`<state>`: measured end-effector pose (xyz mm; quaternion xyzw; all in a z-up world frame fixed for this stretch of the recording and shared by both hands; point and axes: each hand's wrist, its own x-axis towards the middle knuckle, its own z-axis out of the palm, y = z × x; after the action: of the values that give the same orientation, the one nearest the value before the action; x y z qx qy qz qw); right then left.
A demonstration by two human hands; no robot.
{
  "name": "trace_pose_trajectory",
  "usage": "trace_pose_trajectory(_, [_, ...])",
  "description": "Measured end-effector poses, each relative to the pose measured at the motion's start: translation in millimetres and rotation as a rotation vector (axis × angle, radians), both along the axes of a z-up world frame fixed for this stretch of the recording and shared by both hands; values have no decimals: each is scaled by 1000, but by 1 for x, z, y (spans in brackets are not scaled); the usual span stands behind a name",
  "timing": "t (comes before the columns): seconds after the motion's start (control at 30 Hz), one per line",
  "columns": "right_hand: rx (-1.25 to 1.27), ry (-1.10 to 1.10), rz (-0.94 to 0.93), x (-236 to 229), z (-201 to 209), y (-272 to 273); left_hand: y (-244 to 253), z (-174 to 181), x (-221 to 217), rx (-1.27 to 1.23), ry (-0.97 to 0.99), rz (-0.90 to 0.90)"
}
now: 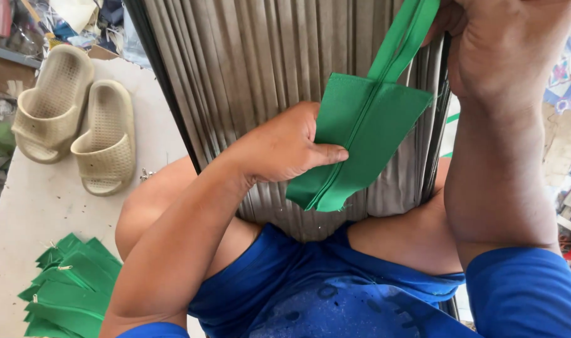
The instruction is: Assembling zippers by threading sliders onto zipper tape using a manual jig
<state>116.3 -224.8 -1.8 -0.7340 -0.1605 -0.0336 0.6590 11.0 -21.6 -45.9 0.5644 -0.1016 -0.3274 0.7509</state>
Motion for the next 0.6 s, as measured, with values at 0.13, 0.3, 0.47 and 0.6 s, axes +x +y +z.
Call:
trace_pose_trajectory(0.13, [-99,-30,38,-6,12,-1,3,3,-3,68,-111,0])
trace_pose_trajectory(0.3, [-101,-64,64,14,28,1,13,23,5,788,-270,-52])
trace_pose_trajectory(0.47, [-8,-9,9,16,15,8,20,27,2,807,-222,-120])
trace_pose_trajectory(0.6, [225,27,-107,14,-1,16,29,23,0,727,-244,-57])
